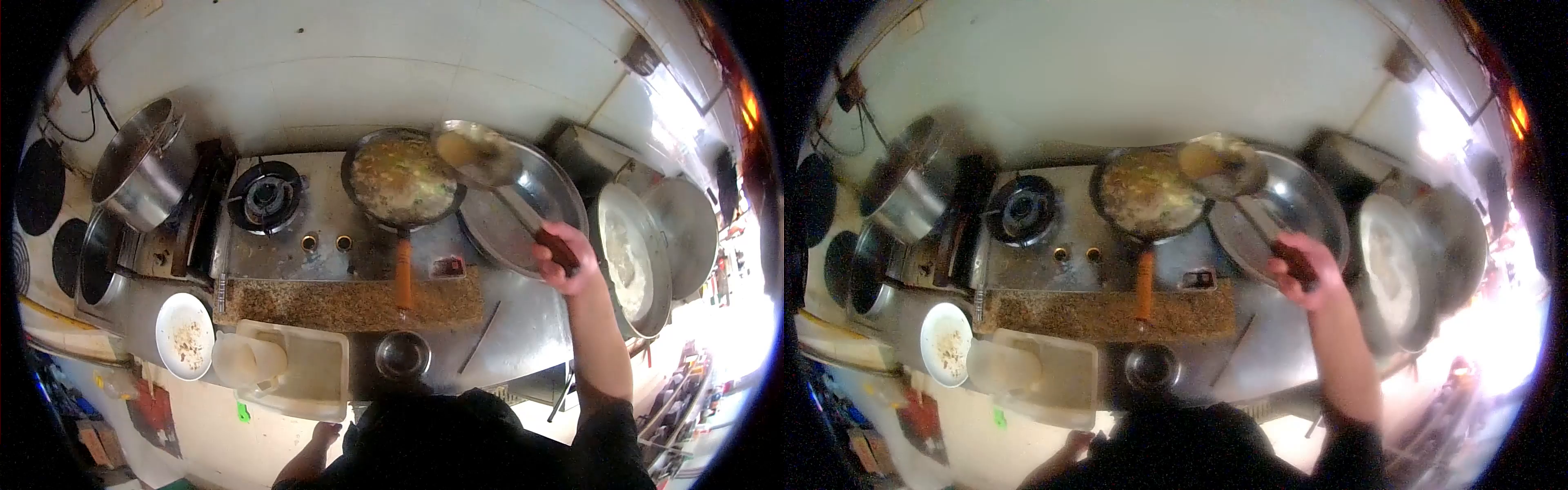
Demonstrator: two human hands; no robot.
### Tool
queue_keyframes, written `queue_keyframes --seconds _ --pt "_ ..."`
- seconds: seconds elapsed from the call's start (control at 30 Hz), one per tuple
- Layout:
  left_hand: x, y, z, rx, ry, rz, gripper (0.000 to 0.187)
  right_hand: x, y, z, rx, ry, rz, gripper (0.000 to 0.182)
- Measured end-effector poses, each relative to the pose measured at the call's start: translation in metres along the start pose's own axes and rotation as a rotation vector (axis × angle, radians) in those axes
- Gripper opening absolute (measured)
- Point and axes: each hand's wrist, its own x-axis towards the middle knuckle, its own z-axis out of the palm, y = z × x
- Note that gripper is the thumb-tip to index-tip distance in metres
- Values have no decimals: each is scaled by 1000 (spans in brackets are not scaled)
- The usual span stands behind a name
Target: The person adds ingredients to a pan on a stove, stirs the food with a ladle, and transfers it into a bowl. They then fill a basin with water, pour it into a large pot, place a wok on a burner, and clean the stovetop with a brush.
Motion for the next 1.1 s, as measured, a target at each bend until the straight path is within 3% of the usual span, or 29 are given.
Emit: queue_keyframes --seconds 0.03,0.07,0.1,0.17,0.2,0.23,0.3,0.37,0.43,0.47,0.5,0.53,0.57,0.6,0.63,0.67,0.7,0.77,0.8,0.83,0.87,0.9,0.93,1.0,1.03,1.1 --pt "1 -10 6 490 -19 311 24 -20 4 -11 -61 79 -133 18" --pt "-6 -12 18 -204 122 40 20 -36 7 -27 -28 92 -146 17" --pt "0 -12 22 -193 124 36 20 -52 9 -45 4 105 -158 17" --pt "10 -13 29 -145 9 284 23 -88 20 -73 -34 183 -263 22" --pt "11 2 26 -94 -78 265 27 -104 28 -88 -21 202 -323 27" --pt "9 20 30 -246 -9 103 28 -118 37 -105 -9 222 -384 34" --pt "7 41 28 -360 -41 68 28 -145 58 -155 -146 365 -513 41" --pt "7 65 27 -349 -63 33 28 -168 69 -162 -17 630 -428 45" --pt "9 91 26 -335 -96 -5 28 -188 94 -198 50 653 -492 45" --pt "11 114 21 -162 -119 -11 26 -200 108 -220 110 681 -565 45" --pt "12 124 20 15 -150 -11 25 -209 122 -242 79 749 -532 40" --pt "20 100 36 -286 -90 -162 23 -218 136 -262 40 734 -522 38" --pt "23 104 31 -256 -144 -150 23 -232 149 -277 6 741 -517 35" --pt "25 112 24 -26 -151 112 23 -242 165 -295 164 741 -519 32" --pt "30 126 22 188 -164 397 24 -245 175 -304 131 908 -492 29" --pt "29 156 26 190 -257 -81 21 -251 183 -315 126 916 -488 22" --pt "27 179 22 230 -326 -46 21 -259 185 -321 217 937 -467 14" --pt "22 218 10 590 -408 233 21 -270 195 -349 218 952 -458 12" --pt "20 236 8 624 -383 212 26 -268 200 -365 154 1056 -414 20" --pt "25 217 13 638 -398 223 26 -267 205 -382 88 1143 -369 28" --pt "27 189 19 254 -312 145 29 -267 208 -393 103 1155 -370 28" --pt "30 172 23 -131 -219 61 33 -266 209 -403 -9 1289 -326 39" --pt "29 178 23 -124 -226 61 33 -265 211 -414 -129 1417 -274 51" --pt "18 211 19 612 -191 257 32 -266 216 -440 -110 1427 -267 58" --pt "11 234 16 617 -196 257 32 -268 219 -454 -99 1432 -268 65" --pt "3 269 10 547 -281 59 30 -269 228 -479 -85 1426 -283 65"
